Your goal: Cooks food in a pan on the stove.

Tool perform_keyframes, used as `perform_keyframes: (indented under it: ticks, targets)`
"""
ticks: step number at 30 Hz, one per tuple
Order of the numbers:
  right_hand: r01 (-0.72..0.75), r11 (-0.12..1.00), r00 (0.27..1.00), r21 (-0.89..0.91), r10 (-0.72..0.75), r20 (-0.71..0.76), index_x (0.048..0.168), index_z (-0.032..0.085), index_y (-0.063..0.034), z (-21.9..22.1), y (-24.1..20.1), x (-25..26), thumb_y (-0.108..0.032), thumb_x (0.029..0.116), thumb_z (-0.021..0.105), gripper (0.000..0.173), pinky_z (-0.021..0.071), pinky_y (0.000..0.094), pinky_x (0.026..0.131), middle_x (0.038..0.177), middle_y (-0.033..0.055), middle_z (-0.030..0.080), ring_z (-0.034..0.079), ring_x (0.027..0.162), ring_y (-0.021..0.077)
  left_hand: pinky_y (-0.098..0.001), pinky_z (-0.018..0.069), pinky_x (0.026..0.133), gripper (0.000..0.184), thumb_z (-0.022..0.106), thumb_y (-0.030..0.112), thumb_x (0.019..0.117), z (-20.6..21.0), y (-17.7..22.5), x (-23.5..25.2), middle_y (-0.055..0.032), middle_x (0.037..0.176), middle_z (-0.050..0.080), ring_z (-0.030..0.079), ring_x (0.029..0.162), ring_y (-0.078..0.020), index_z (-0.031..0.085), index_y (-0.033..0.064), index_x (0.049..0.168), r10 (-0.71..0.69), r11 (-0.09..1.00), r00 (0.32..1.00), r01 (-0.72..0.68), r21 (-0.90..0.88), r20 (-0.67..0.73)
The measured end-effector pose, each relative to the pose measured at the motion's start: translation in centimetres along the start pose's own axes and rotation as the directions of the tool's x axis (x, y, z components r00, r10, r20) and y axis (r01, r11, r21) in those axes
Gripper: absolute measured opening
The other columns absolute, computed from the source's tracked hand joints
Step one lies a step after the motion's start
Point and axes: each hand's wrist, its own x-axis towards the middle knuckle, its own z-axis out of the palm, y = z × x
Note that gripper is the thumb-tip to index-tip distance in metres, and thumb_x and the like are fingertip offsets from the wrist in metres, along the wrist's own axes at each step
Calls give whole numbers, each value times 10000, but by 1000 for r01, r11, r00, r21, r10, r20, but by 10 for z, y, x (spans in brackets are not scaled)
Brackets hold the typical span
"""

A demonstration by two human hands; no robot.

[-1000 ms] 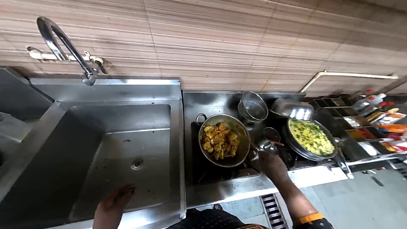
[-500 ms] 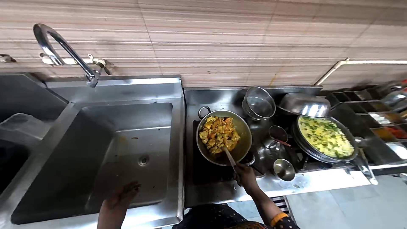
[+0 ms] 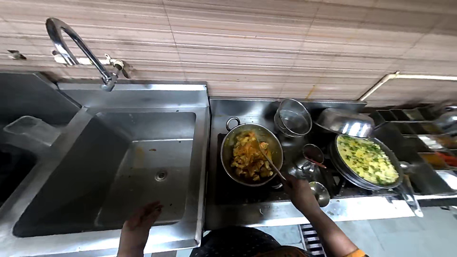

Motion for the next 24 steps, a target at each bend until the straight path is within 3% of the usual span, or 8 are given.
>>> perform_keyframes:
  ticks: [4, 7, 10, 13, 15, 17, 21, 24]
  targets:
    - [12, 972, 995, -236, 13, 103, 1355, 685, -291, -15, -17, 0, -267, 1052, 541, 336, 574, 555, 862, 1042, 104, 755, 724, 955, 317, -330, 580, 872, 306, 623, 93, 968, 7, 7, 1, -109, 1150, 723, 703, 1017, -156, 648, -4, 1256, 29, 999, 1000, -29, -14, 5]
    - [-47, 955, 998, -292, 57, 27, 1315, 704, -245, -31, -12, 7, -233, 1045, 555, 309, 563, 622, 830, 1007, 164, 751, 721, 947, 391, -327, 578, 853, 301, 638, 109, 978, 9, 7, -1, -102, 1144, 730, 703, 1008, -151, 652, 4, 1260, 6, 1000, 1000, -6, -11, -5]
    - [-158, 935, 982, -317, 181, 46, 1282, 715, -194, -53, 13, 22, -242, 1044, 563, 287, 546, 627, 892, 1061, 186, 734, 701, 1015, 404, -343, 578, 858, 311, 631, 108, 974, 10, 5, -5, -122, 1167, 719, 702, 1017, -168, 643, -1, 1264, 1, 1000, 1000, -1, 12, -10]
    - [-212, 969, 933, -128, 240, 269, 1155, 723, -69, -55, 52, 24, -256, 1045, 563, 270, 575, 548, 807, 986, 170, 713, 696, 844, 314, -371, 577, 848, 335, 635, 143, 970, 8, 2, -12, -114, 1199, 708, 687, 1059, -185, 636, 16, 1280, -40, 999, 999, 40, -6, -1]
    - [-279, 956, 890, 94, 221, 399, 1174, 711, -78, -34, 69, 20, -323, 1066, 536, 320, 553, 388, 584, 817, 92, 689, 626, 605, 186, -392, 588, 843, 339, 641, 152, 960, 9, -2, -17, -112, 1207, 704, 682, 1086, -196, 639, 20, 1272, -58, 998, 998, 57, -36, -7]
    - [-378, 830, 880, 411, 183, 439, 1185, 687, -55, 5, 73, 17, -297, 1056, 546, 308, 474, 307, 476, 721, 61, 631, 539, 510, 135, -395, 584, 849, 331, 640, 128, 957, 15, -4, -22, -122, 1208, 696, 673, 1090, -198, 637, 4, 1264, -75, 996, 997, 75, -51, 10]
    - [-374, 561, 919, 738, 121, 374, 1177, 683, 1, 65, 49, 34, -205, 1049, 554, 275, 438, 261, 465, 717, 52, 625, 510, 513, 100, -385, 595, 844, 351, 659, 169, 945, 35, 1, -29, -99, 1175, 718, 695, 1060, -193, 650, 25, 1264, -96, 995, 990, 98, -7, 104]
    - [-313, 599, 942, 737, 100, 319, 1170, 683, 0, 61, 38, 42, -195, 1057, 551, 261, 468, 272, 474, 730, 73, 656, 549, 521, 117, -374, 595, 844, 361, 658, 160, 926, 44, 8, -29, -93, 1166, 727, 704, 1044, -194, 651, 35, 1264, -64, 998, 988, 62, 22, 141]
